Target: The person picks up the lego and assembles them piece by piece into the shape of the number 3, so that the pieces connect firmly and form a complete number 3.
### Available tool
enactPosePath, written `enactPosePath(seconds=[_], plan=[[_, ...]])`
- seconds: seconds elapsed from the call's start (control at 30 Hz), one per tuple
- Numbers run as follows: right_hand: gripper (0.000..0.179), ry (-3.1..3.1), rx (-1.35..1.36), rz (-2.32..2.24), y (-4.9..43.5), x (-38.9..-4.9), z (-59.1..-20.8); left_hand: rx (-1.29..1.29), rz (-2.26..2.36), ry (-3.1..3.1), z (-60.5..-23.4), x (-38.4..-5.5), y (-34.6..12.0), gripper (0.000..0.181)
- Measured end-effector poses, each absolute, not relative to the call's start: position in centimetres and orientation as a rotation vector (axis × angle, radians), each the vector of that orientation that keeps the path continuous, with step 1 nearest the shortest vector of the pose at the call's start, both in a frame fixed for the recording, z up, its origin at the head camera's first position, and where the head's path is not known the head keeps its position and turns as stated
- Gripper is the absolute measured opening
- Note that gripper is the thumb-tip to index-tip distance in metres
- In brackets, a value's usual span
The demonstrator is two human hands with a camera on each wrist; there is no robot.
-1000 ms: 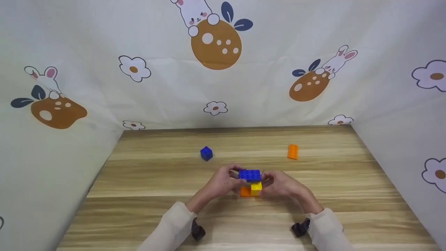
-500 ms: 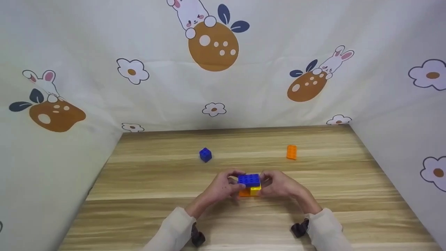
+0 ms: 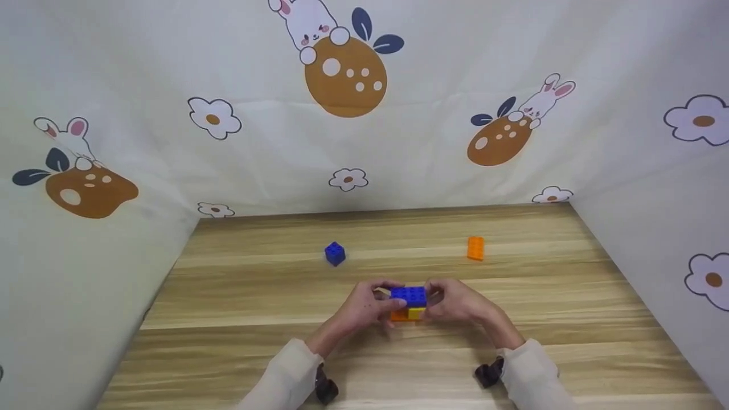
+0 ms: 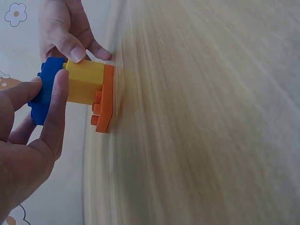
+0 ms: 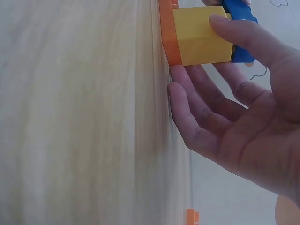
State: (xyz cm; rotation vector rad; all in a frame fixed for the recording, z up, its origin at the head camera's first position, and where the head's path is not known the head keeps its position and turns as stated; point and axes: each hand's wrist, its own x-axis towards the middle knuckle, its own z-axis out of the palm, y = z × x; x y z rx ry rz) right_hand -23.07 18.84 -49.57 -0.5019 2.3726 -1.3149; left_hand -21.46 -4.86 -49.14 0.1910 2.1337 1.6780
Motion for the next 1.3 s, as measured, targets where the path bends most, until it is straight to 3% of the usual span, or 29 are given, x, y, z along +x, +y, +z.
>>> enactPosePath(seconds=[1.3], plan=[[0.027, 2.385, -0.491, -1.310, 18.8, -23.1, -49.6, 0.262, 1.597, 2.205, -49.1, -22.3, -5.3, 0.028]])
